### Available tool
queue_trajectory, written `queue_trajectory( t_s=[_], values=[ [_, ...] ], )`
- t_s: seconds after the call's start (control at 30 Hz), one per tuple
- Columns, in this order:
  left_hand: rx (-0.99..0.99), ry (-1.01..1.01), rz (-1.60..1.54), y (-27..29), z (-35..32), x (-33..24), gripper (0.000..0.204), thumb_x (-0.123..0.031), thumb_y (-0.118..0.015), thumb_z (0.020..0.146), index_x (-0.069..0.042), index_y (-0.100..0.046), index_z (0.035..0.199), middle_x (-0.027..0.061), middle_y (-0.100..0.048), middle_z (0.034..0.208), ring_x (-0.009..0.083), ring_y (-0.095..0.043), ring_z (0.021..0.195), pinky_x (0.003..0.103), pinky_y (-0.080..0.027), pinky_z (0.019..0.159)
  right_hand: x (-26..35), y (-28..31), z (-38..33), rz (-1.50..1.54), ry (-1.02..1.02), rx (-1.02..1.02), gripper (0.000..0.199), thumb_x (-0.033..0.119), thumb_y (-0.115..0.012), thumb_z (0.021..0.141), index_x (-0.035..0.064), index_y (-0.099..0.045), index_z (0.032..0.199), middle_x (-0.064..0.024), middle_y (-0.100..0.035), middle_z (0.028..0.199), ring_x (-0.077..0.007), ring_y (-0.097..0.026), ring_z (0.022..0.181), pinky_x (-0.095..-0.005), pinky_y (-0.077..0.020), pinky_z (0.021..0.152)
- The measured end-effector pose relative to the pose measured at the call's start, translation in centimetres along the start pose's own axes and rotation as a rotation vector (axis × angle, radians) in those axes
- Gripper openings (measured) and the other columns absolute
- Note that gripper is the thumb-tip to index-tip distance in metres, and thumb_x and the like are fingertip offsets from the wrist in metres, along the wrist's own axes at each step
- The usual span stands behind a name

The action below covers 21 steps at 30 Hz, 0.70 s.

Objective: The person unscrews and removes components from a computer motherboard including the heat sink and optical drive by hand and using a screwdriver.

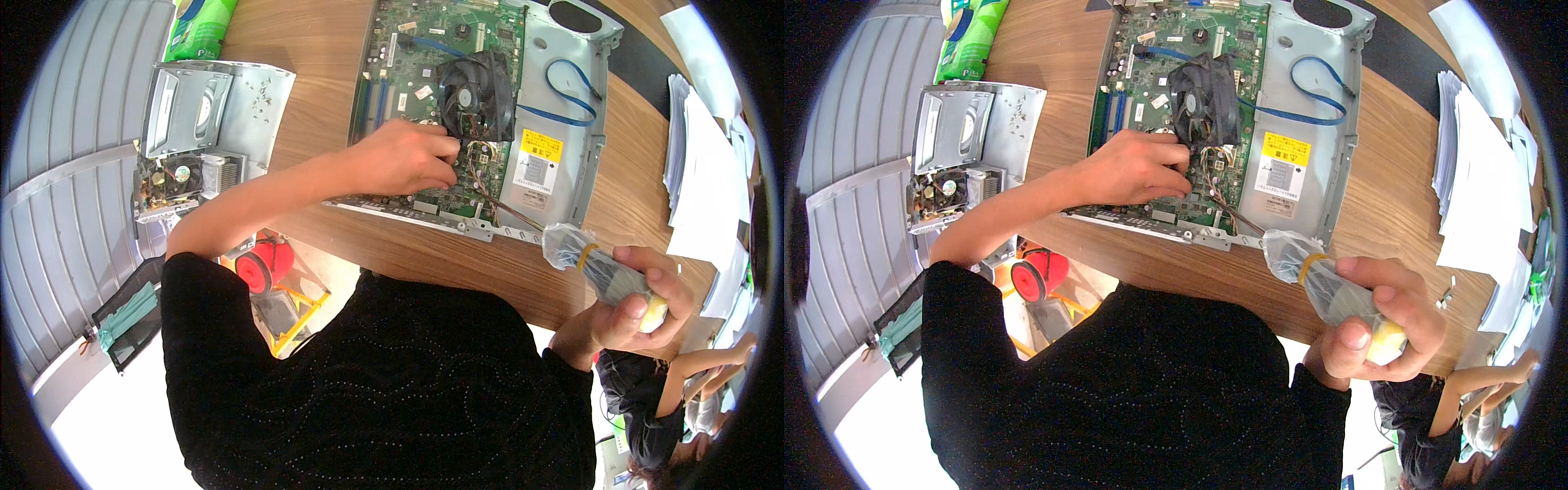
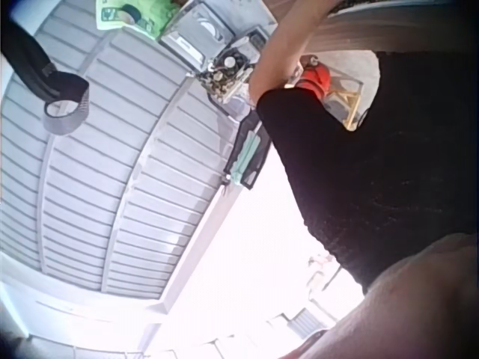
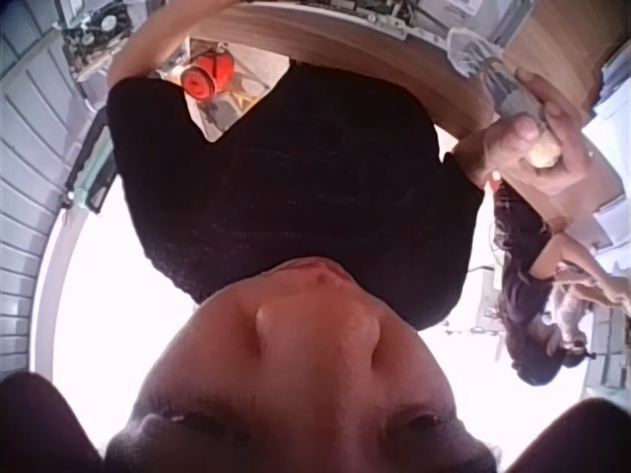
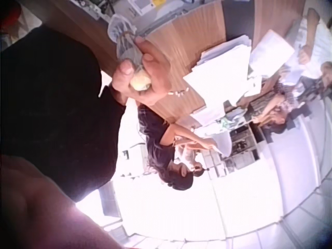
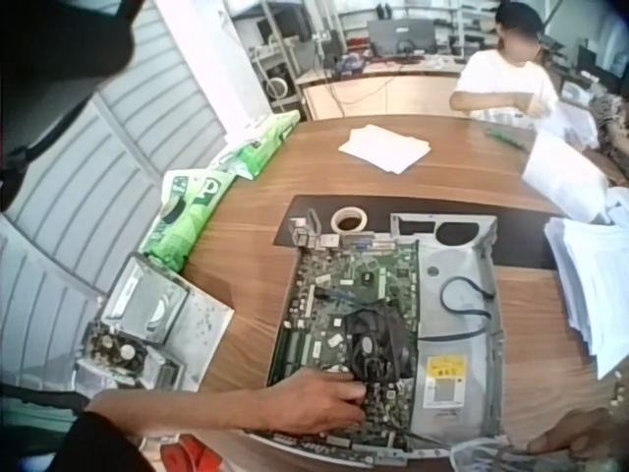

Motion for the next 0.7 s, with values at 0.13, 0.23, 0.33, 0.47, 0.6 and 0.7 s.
queue_trajectory(
  t_s=[0.13, 0.23, 0.33, 0.47, 0.6, 0.7],
  values=[
    [-0.015, -0.018, -0.005, 0.1, 0.0, 0.1, 0.01, -0.015, -0.074, 0.071, -0.011, -0.068, 0.079, 0.0013, -0.053, 0.075, 0.0209, -0.057, 0.073, 0.035, -0.048, 0.058, 0.4, 0.1, 0.2, 0.006, 0.058, 0.034, 0.039, 0.031, -0.062, 0.09, -0.0004, -0.044, 0.105, -0.0263, -0.063, 0.078, -0.02, -0.057, 0.056, -0.0278, -0.0449, 0.052],
    [-0.003, -0.035, -0.001, 0.0, -0.1, 0.0, 0.009, -0.015, -0.073, 0.071, -0.011, -0.068, 0.078, 0.0014, -0.053, 0.075, 0.0209, -0.057, 0.073, 0.035, -0.048, 0.059, 0.6, -0.1, 0.3, 0.047, 0.082, 0.024, 0.039, 0.03, -0.062, 0.091, -0.0006, -0.043, 0.106, -0.0263, -0.062, 0.078, -0.019, -0.054, 0.053, -0.0276, -0.0427, 0.049],
    [-0.019, -0.015, 0.031, -0.3, 0.0, -0.1, 0.008, -0.014, -0.072, 0.071, -0.011, -0.067, 0.076, 0.0017, -0.052, 0.074, 0.0213, -0.057, 0.074, 0.035, -0.048, 0.06, 0.7, -0.4, 0.3, 0.057, 0.093, 0.025, 0.038, 0.03, -0.062, 0.091, -0.0001, -0.044, 0.106, -0.0262, -0.062, 0.078, -0.0186, -0.053, 0.051, -0.0276, -0.0416, 0.048],
    [0.018, 0.033, 0.059, 0.1, 0.5, -0.4, 0.008, -0.014, -0.072, 0.07, -0.011, -0.066, 0.074, 0.0017, -0.053, 0.073, 0.0219, -0.058, 0.076, 0.036, -0.049, 0.061, 1.0, -0.6, 0.3, 0.03, 0.085, 0.025, 0.038, 0.031, -0.061, 0.091, 0.0007, -0.044, 0.106, -0.0261, -0.062, 0.078, -0.0183, -0.054, 0.053, -0.0279, -0.0423, 0.049],
    [0.081, 0.075, 0.093, -0.1, 0.5, -0.3, 0.008, -0.014, -0.072, 0.069, -0.011, -0.066, 0.075, 0.001, -0.056, 0.076, 0.0221, -0.059, 0.078, 0.037, -0.05, 0.062, 1.1, -0.8, 0.3, 0.018, 0.087, 0.04, 0.037, 0.03, -0.061, 0.091, 0.0009, -0.044, 0.106, -0.0269, -0.062, 0.08, -0.0184, -0.055, 0.055, -0.0283, -0.0432, 0.05],
    [0.063, 0.04, 0.025, 0.1, 0.6, -0.1, 0.011, -0.013, -0.073, 0.069, -0.011, -0.067, 0.078, 0.0011, -0.057, 0.079, 0.0223, -0.059, 0.08, 0.037, -0.05, 0.064, 1.4, -0.5, 0.5, 0.071, 0.085, 0.119, 0.036, 0.027, -0.062, 0.091, 0.0009, -0.043, 0.106, -0.0278, -0.062, 0.084, -0.0188, -0.056, 0.057, -0.0284, -0.0435, 0.052]
  ],
)
Point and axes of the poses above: each hand's wrist, its own z-axis towards the middle knuckle, its own y-axis out of the back of the hand, x = y × z, the point moved 4 cm from there along z, towards the middle knuckle
